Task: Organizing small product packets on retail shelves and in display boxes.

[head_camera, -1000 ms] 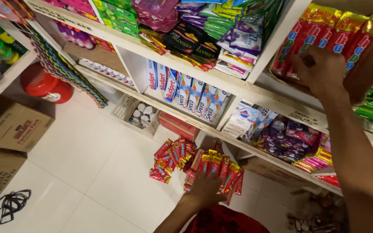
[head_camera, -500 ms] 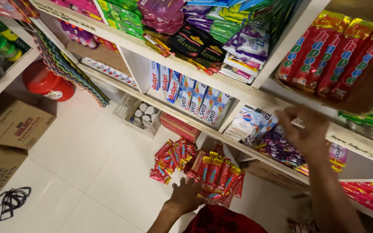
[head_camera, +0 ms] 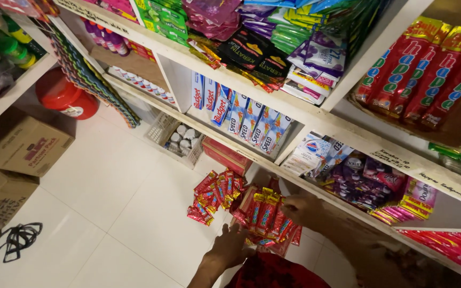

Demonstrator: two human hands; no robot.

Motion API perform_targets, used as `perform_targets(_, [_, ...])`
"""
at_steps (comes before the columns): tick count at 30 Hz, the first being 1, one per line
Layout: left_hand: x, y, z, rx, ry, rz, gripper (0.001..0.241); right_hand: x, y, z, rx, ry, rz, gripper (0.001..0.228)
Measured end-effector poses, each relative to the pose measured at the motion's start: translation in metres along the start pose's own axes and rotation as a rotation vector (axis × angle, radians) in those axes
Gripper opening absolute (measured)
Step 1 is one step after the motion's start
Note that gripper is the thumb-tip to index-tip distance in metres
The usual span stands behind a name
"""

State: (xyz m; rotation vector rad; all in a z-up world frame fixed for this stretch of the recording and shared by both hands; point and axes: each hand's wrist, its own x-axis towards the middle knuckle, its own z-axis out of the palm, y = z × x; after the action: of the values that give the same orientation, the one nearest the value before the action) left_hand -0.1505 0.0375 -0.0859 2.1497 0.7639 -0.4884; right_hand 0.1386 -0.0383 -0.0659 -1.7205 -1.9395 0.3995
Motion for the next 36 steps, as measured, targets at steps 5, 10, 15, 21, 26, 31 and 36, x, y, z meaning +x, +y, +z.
perform_targets(5, [-0.002,0.004,-0.001,0.009,0.018,0.003,0.065,-0.010,0.034,0.062,0.077,-0.055,0.226,0.028])
perform_targets(10, [-0.005,0.003,0.000,0.041,-0.007,-0.052,0.066,-0.014,0.045,0.091,0.065,-0.087,0.224,0.033])
perform_targets(15, [-0.007,-0.011,0.015,-0.016,-0.018,-0.066,0.070,-0.016,0.052,0.105,0.068,-0.119,0.308,0.035])
perform_targets(21, [-0.015,-0.017,0.025,-0.112,0.023,-0.092,0.073,-0.033,0.073,0.125,0.182,-0.177,0.420,0.035])
perform_targets(26, [-0.020,-0.024,0.037,-0.184,-0.108,-0.201,0.073,-0.045,0.084,0.137,0.166,-0.305,0.533,0.037])
perform_targets(31, [-0.014,-0.032,0.063,-0.217,-0.084,-0.218,0.075,-0.067,0.103,0.156,0.157,-0.398,0.588,0.035])
perform_targets(36, [-0.008,-0.038,0.091,-0.311,0.026,-0.164,0.072,-0.094,0.135,0.184,0.128,-0.447,0.561,0.031])
